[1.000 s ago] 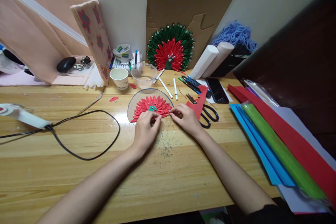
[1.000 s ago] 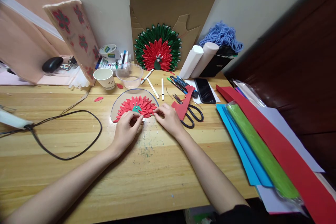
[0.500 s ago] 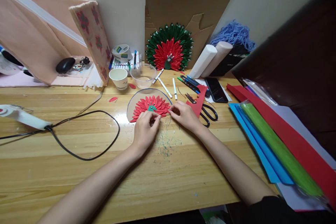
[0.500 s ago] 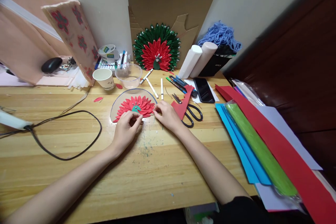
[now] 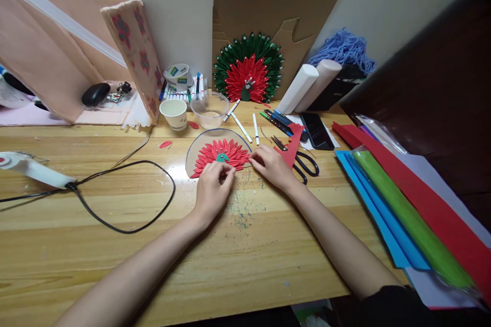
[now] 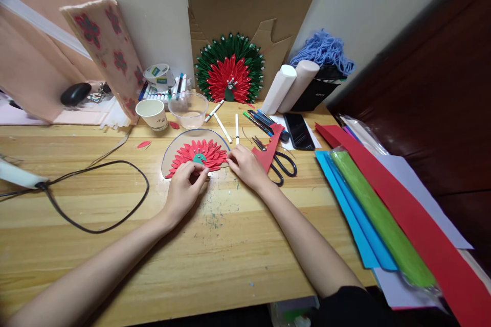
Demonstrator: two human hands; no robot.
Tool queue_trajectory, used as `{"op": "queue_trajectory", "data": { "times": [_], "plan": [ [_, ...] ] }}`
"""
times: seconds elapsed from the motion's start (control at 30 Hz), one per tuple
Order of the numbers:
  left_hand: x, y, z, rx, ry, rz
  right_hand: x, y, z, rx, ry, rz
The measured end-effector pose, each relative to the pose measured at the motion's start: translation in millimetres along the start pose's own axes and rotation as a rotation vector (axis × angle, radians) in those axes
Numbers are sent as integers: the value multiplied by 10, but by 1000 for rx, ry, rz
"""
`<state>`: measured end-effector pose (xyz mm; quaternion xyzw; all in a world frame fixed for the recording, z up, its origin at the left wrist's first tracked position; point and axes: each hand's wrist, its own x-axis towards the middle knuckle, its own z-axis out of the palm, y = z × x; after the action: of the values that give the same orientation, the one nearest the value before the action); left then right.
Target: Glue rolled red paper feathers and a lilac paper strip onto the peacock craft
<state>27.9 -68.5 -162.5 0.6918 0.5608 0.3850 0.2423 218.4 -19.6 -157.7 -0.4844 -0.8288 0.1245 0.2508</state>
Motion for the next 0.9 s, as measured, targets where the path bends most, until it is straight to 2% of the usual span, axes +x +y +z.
{"op": "queue_trajectory", "data": {
  "times": [0.2,0.37,0.9],
  "plan": [
    [-2,5,-1,-5,0,-2,-44,5,-44,41,39,57],
    [-1,12,-6,-9,3,0,-67,-5,-54,91,8,98],
    [2,19,-20,-17,3,-8,-106,-18,-45,163,-12,74]
  ]
}}
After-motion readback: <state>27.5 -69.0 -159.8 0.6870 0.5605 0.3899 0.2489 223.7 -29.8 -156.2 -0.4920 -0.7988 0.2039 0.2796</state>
